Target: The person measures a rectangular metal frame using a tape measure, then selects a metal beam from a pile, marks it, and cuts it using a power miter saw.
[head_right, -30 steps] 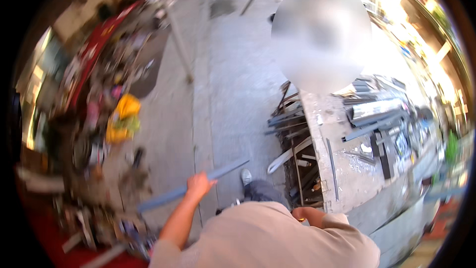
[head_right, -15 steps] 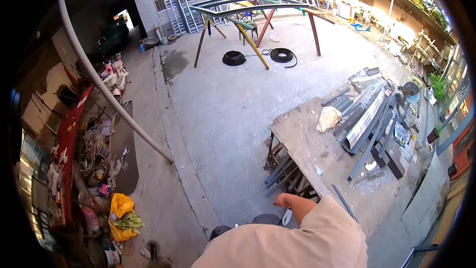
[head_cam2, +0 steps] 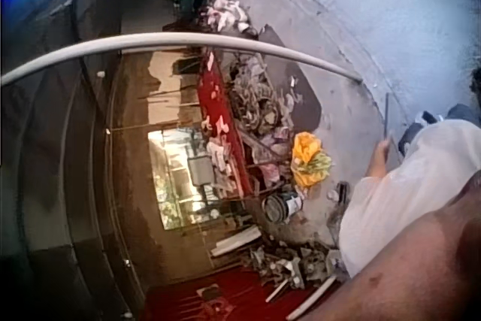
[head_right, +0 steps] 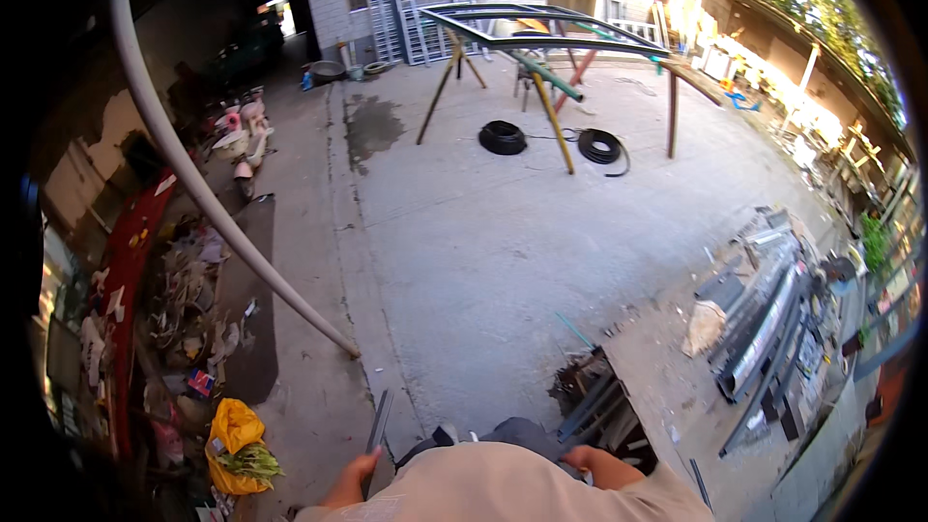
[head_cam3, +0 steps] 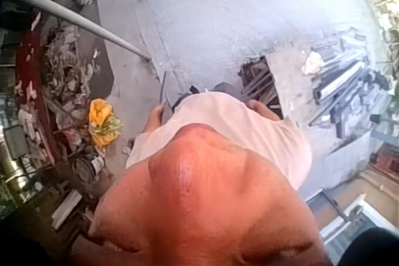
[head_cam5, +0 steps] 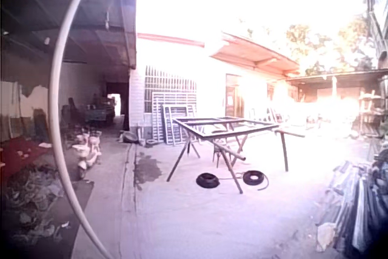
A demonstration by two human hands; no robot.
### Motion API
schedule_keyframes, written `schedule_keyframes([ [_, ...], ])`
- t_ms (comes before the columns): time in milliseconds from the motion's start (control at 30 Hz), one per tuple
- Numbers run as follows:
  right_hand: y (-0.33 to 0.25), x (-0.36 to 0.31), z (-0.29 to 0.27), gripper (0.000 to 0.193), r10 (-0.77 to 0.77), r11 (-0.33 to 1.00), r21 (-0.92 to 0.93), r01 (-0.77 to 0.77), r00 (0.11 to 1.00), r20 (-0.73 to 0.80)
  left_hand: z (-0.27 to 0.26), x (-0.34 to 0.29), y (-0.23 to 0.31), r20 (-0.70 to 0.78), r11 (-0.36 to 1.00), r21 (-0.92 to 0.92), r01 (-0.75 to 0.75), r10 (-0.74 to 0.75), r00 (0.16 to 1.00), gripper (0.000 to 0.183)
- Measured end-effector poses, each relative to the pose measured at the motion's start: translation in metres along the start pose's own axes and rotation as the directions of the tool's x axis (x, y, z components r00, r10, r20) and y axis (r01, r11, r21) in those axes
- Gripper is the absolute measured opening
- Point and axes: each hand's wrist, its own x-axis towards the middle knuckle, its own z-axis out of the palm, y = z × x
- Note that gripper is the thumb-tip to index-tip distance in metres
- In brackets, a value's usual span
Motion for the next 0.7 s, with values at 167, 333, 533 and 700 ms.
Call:
schedule_keyframes([
  [167,-0.051,-0.021,-0.033,0.059,0.285,0.816,0.469,-0.339,0.941,0.185,-0.163,0.009,0.191,-0.233,0.967,0.149,-0.208,0.239,0.943,0.096],
  [333,-0.07,0.015,-0.142,0.05,0.303,0.765,0.532,-0.362,0.932,0.198,-0.18,0.047,0.312,-0.278,0.945,0.146,-0.294,0.324,0.904,0.095],
  [533,-0.037,0.081,-0.264,0.039,0.256,0.761,0.556,-0.335,0.942,0.217,-0.115,0.09,0.332,0.078,0.983,0.173,-0.066,0.053,0.995,0.1],
  [700,0.0,0.133,-0.375,0.034,0.236,0.864,0.411,-0.292,0.955,0.181,-0.089,0.104,0.35,0.293,0.985,0.17,0.012,-0.062,0.954,0.101],
])
